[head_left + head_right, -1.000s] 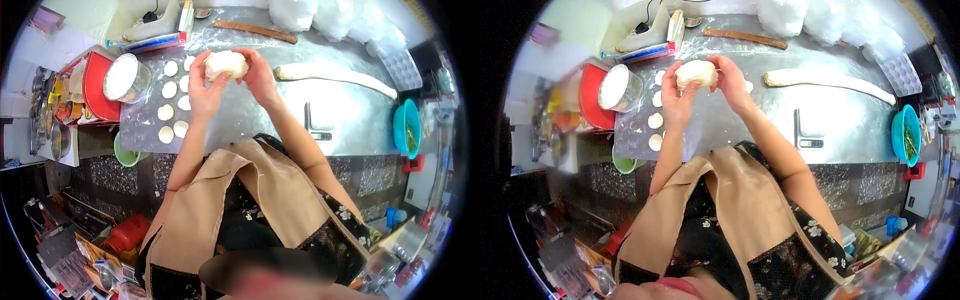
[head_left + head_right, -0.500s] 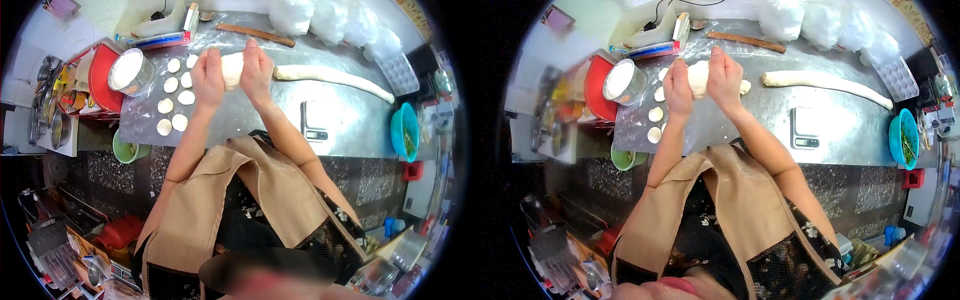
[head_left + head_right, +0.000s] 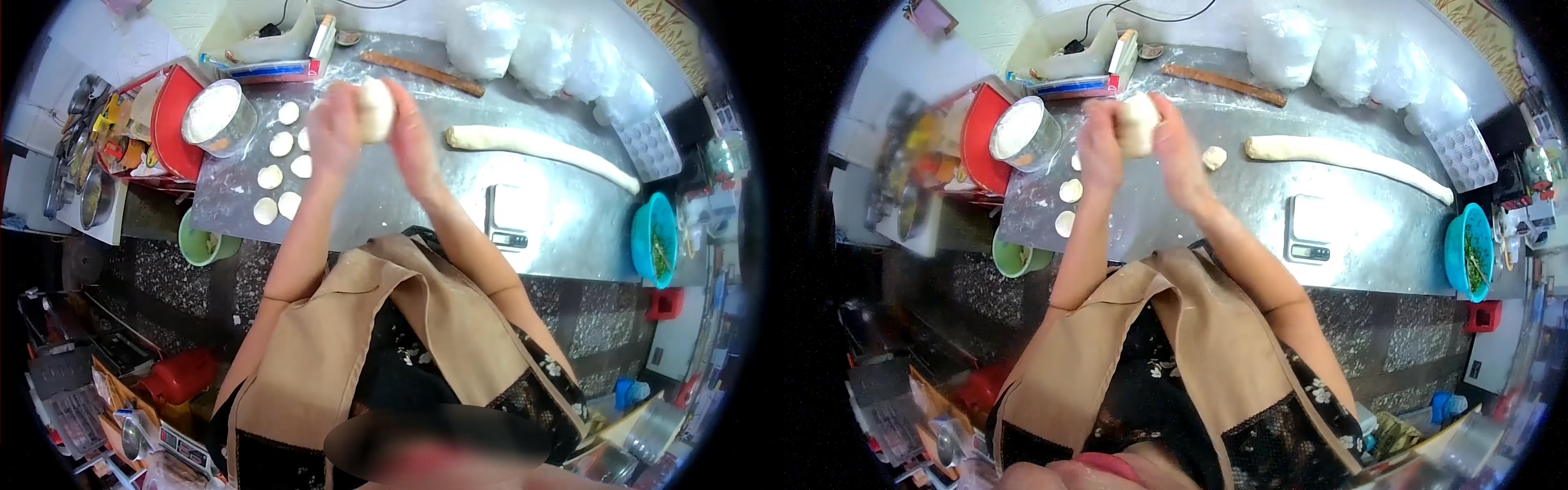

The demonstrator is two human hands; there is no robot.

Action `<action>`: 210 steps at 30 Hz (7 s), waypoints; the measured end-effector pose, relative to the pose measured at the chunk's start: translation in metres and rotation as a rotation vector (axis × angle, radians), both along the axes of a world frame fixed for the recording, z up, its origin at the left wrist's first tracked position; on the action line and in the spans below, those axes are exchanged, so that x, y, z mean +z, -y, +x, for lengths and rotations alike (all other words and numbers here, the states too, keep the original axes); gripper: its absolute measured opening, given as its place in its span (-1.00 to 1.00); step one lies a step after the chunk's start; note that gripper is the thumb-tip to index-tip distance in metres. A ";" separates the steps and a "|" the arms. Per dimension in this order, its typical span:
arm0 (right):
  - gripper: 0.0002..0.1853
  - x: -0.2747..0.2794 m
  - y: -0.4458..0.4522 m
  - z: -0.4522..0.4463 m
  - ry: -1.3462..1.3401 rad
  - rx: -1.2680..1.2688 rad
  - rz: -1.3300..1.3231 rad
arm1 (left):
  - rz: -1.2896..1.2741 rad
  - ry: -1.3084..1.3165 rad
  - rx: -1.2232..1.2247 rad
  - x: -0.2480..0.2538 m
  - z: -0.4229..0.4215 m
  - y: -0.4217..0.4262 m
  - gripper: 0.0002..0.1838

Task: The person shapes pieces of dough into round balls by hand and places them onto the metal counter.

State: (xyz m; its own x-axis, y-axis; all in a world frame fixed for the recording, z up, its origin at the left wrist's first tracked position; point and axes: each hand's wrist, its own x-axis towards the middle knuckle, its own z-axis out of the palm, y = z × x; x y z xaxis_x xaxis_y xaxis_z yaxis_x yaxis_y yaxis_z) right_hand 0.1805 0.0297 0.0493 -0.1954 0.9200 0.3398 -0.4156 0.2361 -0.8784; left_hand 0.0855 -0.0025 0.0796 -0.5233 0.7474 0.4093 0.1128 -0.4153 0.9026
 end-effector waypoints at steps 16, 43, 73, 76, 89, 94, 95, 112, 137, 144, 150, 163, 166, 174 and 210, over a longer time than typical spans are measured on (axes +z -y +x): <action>-0.62 0.039 0.026 0.008 -0.184 0.057 -0.095 | 0.390 0.104 -0.037 -0.001 0.047 -0.005 -0.79; -0.54 0.040 -0.045 0.014 0.254 0.204 -0.030 | 0.306 0.011 -0.051 -0.018 0.024 -0.032 -0.64; -0.65 0.041 -0.050 0.030 0.316 0.297 -0.071 | 0.062 0.092 -0.208 0.018 -0.003 -0.016 -0.59; -0.66 0.043 -0.041 0.016 0.154 0.225 -0.012 | 0.096 0.122 -0.255 0.008 -0.008 -0.029 -0.60; -0.78 0.045 -0.057 0.031 0.463 0.029 0.049 | 0.160 -0.823 -0.273 0.002 -0.022 -0.024 0.00; -0.47 0.064 -0.037 0.050 0.066 0.686 0.065 | 0.354 -0.059 -0.430 0.009 -0.021 -0.025 -0.30; -0.47 0.063 -0.037 0.050 0.068 0.686 0.066 | 0.355 -0.058 -0.429 0.008 -0.021 -0.027 -0.30; -0.87 0.073 -0.030 0.066 0.499 0.378 0.152 | 0.075 -0.598 -0.544 0.029 -0.013 -0.003 -0.50; -0.37 0.008 -0.018 0.022 -0.523 0.336 -0.692 | 0.261 -0.169 -0.269 -0.039 0.025 -0.036 -0.62; -0.20 0.040 0.009 0.029 -0.392 0.444 -0.481 | 0.370 -0.484 0.116 -0.014 0.027 -0.027 -0.74; -0.32 0.011 -0.009 0.013 -0.554 0.408 -0.647 | 0.310 -0.235 -0.064 -0.034 0.030 -0.028 -0.61; -0.38 -0.005 -0.013 0.010 -0.617 0.337 -0.694 | 0.085 -0.231 -0.219 -0.038 0.025 -0.022 -0.56; -0.43 -0.018 -0.018 0.006 -0.650 0.391 -0.707 | 0.236 -0.855 -0.020 -0.054 0.018 -0.036 -0.46; -0.45 -0.029 -0.021 -0.008 0.070 0.023 -0.032 | 0.047 0.346 -0.121 -0.069 0.032 -0.041 -0.35; -0.33 -0.247 -0.156 0.043 1.414 -0.220 -0.334 | -0.560 0.701 0.064 -0.177 -0.102 0.006 -0.72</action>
State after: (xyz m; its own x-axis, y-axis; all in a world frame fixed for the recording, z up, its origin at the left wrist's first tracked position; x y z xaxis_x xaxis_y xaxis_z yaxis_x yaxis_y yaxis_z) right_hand 0.2239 0.1857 -0.1974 -0.0262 0.9703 -0.2405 0.8342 -0.1114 -0.5401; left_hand -0.0167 -0.0084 -0.0976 -0.5632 0.7022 -0.4355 -0.5324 0.0947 0.8412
